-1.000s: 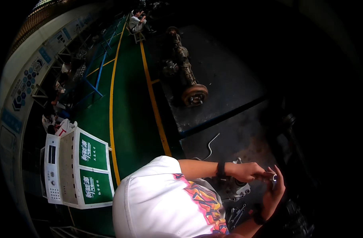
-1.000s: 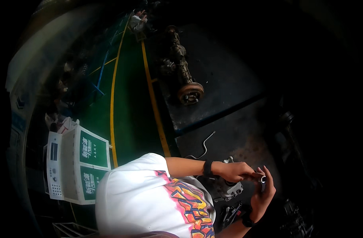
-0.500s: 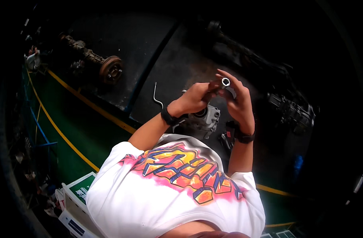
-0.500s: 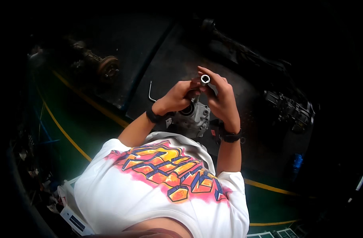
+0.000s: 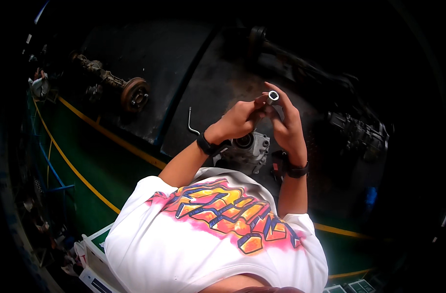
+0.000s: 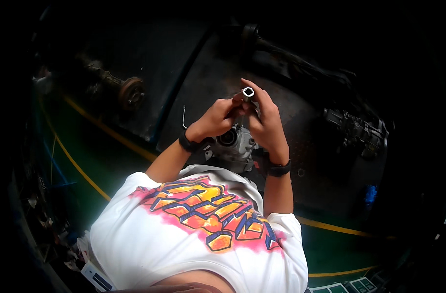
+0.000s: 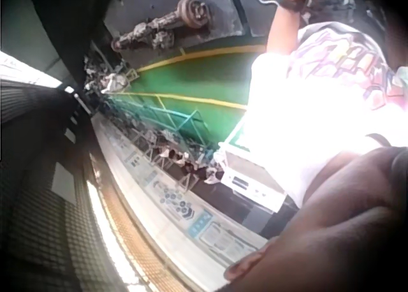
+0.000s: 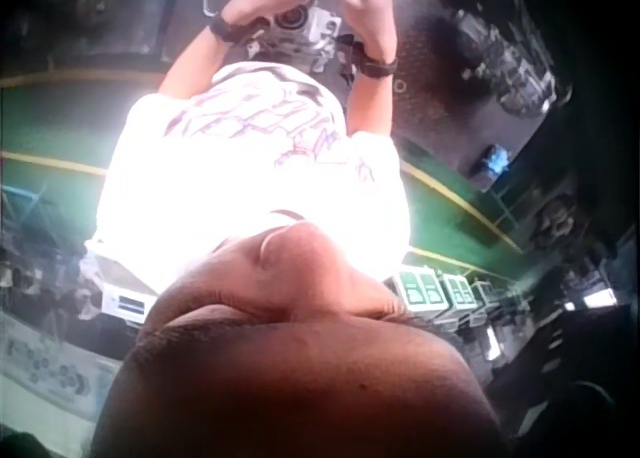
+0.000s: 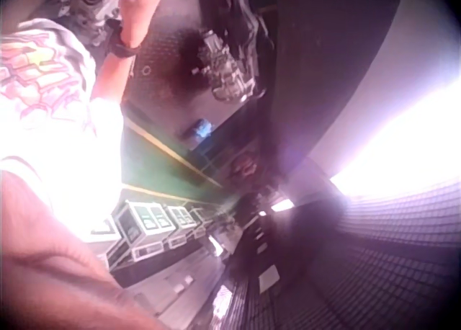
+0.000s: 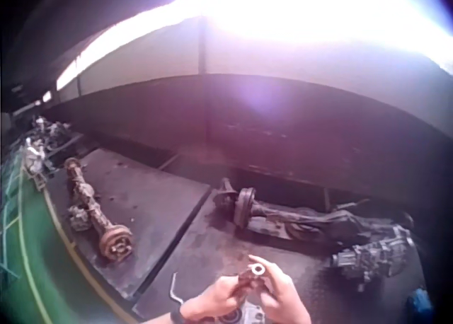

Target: The person disassembles an automotive transmission component on a workbench, using a long thin rod to push through a top opening, then picks up a socket extension to loosen internal parts, and finally uses a ratchet to remove fasteners from the housing.

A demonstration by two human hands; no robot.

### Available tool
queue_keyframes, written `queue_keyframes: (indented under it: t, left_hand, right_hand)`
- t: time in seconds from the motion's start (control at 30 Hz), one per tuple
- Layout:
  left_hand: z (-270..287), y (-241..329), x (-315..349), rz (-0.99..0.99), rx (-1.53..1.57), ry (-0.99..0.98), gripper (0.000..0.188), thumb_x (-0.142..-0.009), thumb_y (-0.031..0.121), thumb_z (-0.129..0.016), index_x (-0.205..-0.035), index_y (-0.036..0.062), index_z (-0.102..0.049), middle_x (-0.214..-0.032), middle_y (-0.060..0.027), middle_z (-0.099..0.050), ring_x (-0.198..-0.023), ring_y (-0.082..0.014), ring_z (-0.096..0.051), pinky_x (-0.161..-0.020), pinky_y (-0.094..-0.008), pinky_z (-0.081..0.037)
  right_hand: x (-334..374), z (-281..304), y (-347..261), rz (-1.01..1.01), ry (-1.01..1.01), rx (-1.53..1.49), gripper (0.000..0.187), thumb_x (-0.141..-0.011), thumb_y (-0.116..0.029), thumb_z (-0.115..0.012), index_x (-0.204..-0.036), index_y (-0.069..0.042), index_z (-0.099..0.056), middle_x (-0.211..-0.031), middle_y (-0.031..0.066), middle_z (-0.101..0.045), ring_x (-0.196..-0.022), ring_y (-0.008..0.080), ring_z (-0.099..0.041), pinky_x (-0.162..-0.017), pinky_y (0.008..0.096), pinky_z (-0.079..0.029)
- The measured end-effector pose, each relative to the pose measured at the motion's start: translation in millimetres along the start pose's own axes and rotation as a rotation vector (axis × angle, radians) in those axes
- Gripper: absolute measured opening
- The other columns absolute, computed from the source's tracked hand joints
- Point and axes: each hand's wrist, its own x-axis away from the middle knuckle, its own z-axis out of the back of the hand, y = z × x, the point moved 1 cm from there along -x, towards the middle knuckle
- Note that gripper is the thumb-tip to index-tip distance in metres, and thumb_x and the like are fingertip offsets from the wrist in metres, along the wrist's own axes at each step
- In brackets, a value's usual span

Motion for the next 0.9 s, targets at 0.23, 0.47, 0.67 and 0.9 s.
queue_keyframes:
  t: [0.23, 0.47, 0.67, 0.9]
  left_hand:
    - [3, 10, -2, -0.033, -0.087, 0.047, 0.022, -0.1, 0.006, -0.077, -0.121, -0.0015, -0.073, -0.103, -0.0135, -0.082, -0.103, -0.0198, -0.08, -0.092, -0.0339, -0.061]
    - [0, -4, 4, 0.066, 0.271, 0.014, 0.024, -0.1, -0.002, -0.068, -0.124, -0.003, -0.073, -0.114, -0.0128, -0.081, -0.116, -0.0178, -0.075, -0.098, -0.033, -0.059]
    - [-2, 2, 4, -0.063, 0.046, 0.164, 0.027, -0.094, -0.007, -0.074, -0.12, -0.0031, -0.073, -0.104, -0.0104, -0.08, -0.104, -0.0149, -0.077, -0.096, -0.0318, -0.059]
    - [-9, 16, 0, 0.08, 0.314, 0.014, 0.032, -0.096, -0.011, -0.06, -0.126, -0.0041, -0.069, -0.113, -0.0112, -0.076, -0.114, -0.0167, -0.073, -0.102, -0.032, -0.056]
  right_hand:
    - [-1, 13, -3, 0.179, -0.006, 0.262, 0.066, -0.083, 0.012, -0.078, -0.145, -0.009, -0.072, -0.099, 0.0135, -0.072, -0.086, 0.0298, -0.072, -0.077, 0.0394, -0.057]
    - [5, 15, 17, 0.134, -0.074, 0.089, 0.086, -0.084, 0.019, -0.072, -0.162, -0.012, -0.058, -0.122, 0.0142, -0.081, -0.115, 0.0283, -0.077, -0.088, 0.0353, -0.061]
    - [5, 17, -5, 0.08, -0.072, 0.085, 0.069, -0.09, 0.012, -0.076, -0.154, -0.011, -0.066, -0.119, 0.0117, -0.079, -0.117, 0.0249, -0.075, -0.093, 0.0358, -0.06]
    - [5, 19, 10, 0.156, -0.001, 0.197, 0.058, -0.087, 0.018, -0.071, -0.139, -0.008, -0.075, -0.117, 0.012, -0.075, -0.107, 0.0261, -0.075, -0.091, 0.0358, -0.062]
